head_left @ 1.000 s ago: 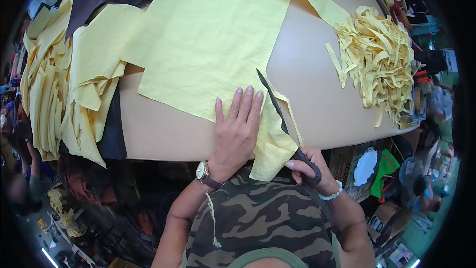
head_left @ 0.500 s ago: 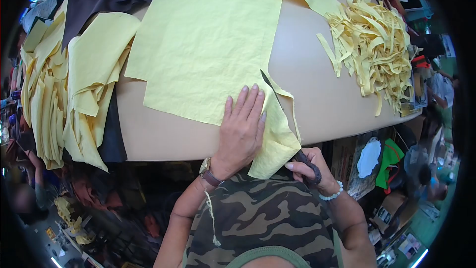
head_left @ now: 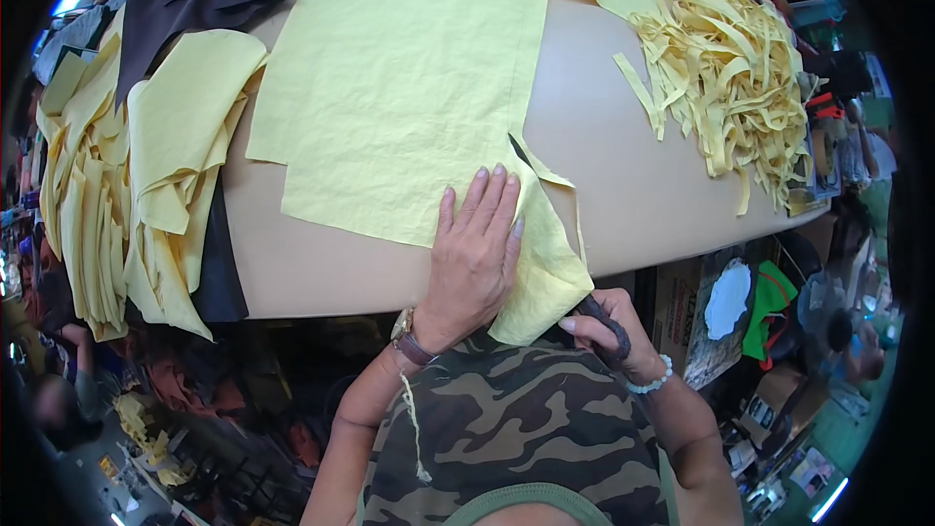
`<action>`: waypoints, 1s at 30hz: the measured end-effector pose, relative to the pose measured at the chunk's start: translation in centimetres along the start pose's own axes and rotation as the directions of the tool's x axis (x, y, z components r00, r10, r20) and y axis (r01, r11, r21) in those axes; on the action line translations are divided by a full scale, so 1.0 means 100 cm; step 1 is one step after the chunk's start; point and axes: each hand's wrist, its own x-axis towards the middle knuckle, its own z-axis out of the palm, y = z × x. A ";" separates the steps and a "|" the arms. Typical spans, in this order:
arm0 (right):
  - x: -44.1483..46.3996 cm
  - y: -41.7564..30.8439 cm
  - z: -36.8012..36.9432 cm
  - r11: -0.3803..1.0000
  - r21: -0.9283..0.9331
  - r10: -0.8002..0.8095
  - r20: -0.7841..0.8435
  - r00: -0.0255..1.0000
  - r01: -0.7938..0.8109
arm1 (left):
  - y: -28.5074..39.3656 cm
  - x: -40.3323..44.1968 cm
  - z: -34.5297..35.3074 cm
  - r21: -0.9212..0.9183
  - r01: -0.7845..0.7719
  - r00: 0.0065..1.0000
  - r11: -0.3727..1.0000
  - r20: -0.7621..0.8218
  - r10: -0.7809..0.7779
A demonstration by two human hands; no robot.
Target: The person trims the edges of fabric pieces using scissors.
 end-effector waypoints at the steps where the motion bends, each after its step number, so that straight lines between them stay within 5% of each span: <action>1: 0.001 -0.003 0.004 0.999 0.044 0.007 -0.009 1.000 -0.007 | 0.001 0.000 -0.001 -0.011 0.002 1.000 1.000 0.003 -0.002; 30: 0.006 0.004 0.014 0.972 0.224 -0.067 -0.028 0.997 0.072 | 0.008 0.001 -0.004 -0.215 -0.027 0.999 0.976 -0.024 0.023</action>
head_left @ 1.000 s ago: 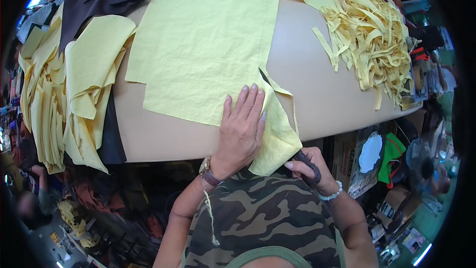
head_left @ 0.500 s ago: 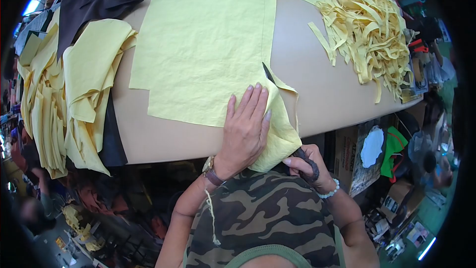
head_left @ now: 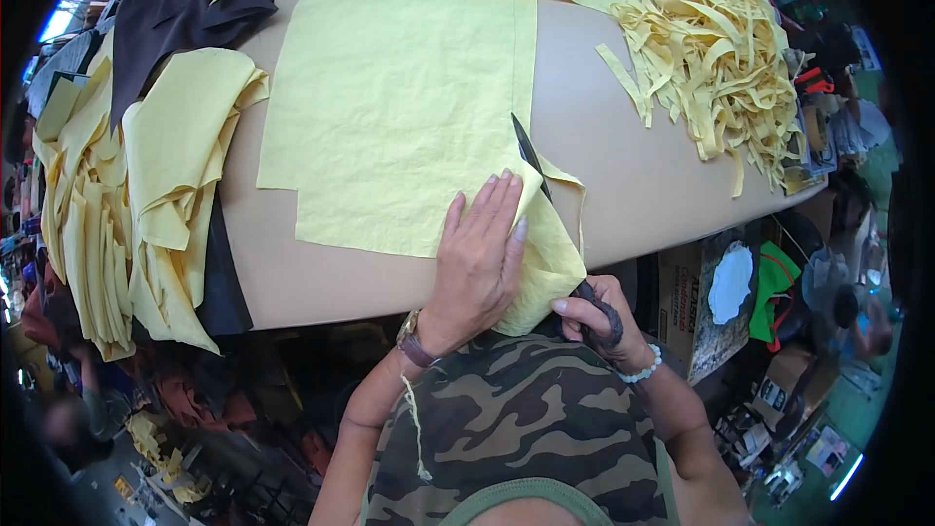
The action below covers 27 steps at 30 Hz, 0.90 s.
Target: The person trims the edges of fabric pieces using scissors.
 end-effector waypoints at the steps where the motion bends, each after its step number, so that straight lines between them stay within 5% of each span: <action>1: -0.001 0.000 0.001 1.000 -0.003 0.004 0.001 1.000 -0.004 | -0.001 0.000 0.000 -0.031 0.006 1.000 1.000 -0.007 -0.006; 27: 0.004 0.004 0.018 0.998 -0.021 -0.057 -0.074 0.996 0.056 | 0.001 0.001 -0.007 -0.530 0.181 0.981 0.828 0.032 -0.193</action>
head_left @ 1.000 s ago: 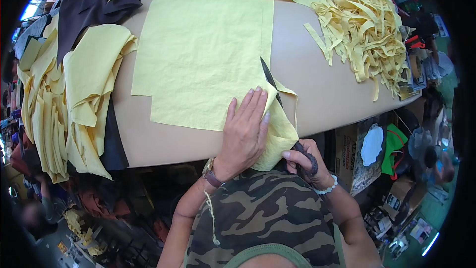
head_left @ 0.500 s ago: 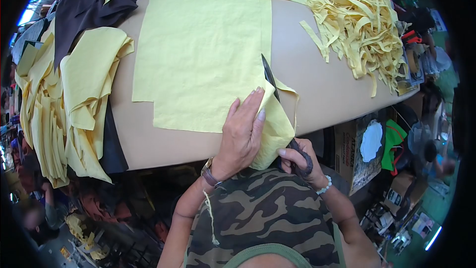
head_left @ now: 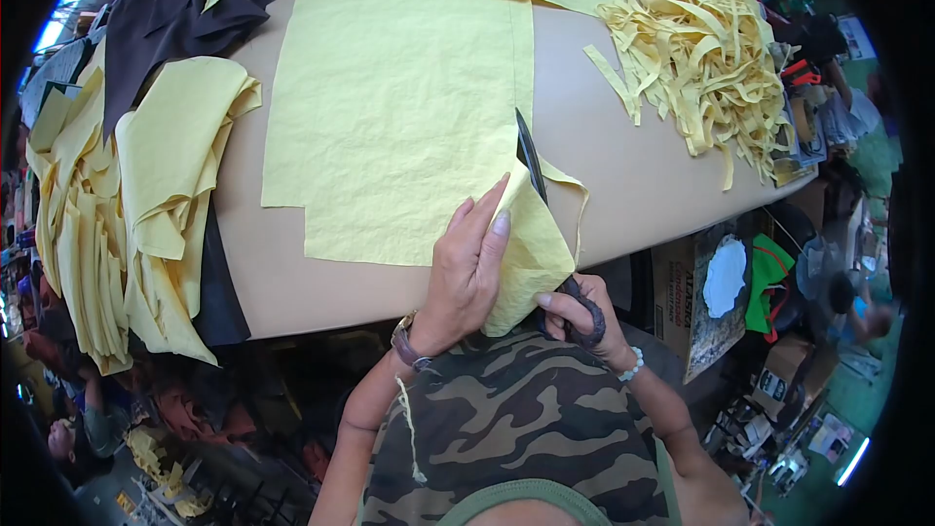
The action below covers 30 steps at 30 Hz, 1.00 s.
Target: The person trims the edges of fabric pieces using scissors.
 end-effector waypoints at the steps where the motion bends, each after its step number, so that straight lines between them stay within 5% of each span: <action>1: 0.000 0.000 0.001 1.000 -0.003 -0.005 -0.002 1.000 0.005 | 0.000 0.000 0.000 -0.003 -0.003 1.000 1.000 -0.002 0.003; 18: 0.006 -0.008 0.013 0.999 0.035 -0.015 -0.065 0.998 0.017 | 0.008 -0.002 -0.012 -0.197 0.243 0.970 0.950 0.061 -0.235; 23: 0.005 -0.008 0.010 0.999 -0.039 0.000 -0.042 0.999 -0.001 | 0.005 0.026 -0.051 0.299 -0.136 0.990 0.944 0.081 0.117; 26: 0.004 -0.013 0.011 1.000 0.024 -0.001 -0.040 0.999 0.002 | -0.006 0.056 -0.085 0.794 -0.216 0.972 0.568 0.120 0.201; 28: 0.004 -0.019 0.008 0.999 0.043 0.029 -0.041 0.999 -0.027 | -0.019 0.065 -0.102 0.930 -0.157 0.985 0.333 0.123 0.123; 30: 0.007 -0.024 0.001 0.998 0.046 0.040 -0.042 0.998 -0.038 | -0.025 0.058 -0.105 0.949 -0.085 0.996 0.302 0.068 0.065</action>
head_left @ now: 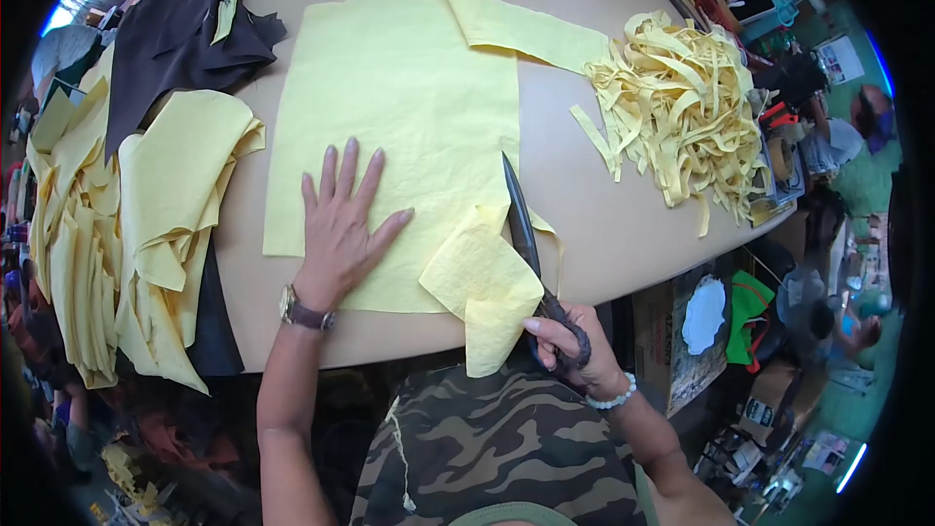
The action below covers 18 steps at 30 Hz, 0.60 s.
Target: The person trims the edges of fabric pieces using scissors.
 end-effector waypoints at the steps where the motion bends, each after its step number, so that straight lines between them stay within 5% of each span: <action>1: 0.001 -0.005 -0.002 1.000 -0.028 0.010 0.002 1.000 -0.010 | 0.001 -0.007 0.003 0.017 0.037 0.999 0.999 0.025 -0.037; 11: 0.009 -0.031 -0.026 0.888 -0.423 0.257 0.136 0.957 -0.179 | 0.059 -0.108 -0.002 0.013 0.442 0.895 0.897 0.055 -0.442; 13: 0.002 -0.028 -0.029 0.880 -0.442 0.259 0.146 0.955 -0.171 | 0.064 -0.113 -0.012 0.000 0.449 0.891 0.893 0.076 -0.448; 18: -0.008 -0.016 -0.033 0.898 -0.420 0.199 0.131 0.971 -0.127 | 0.077 -0.072 -0.018 -0.226 0.166 0.982 0.960 -0.046 -0.181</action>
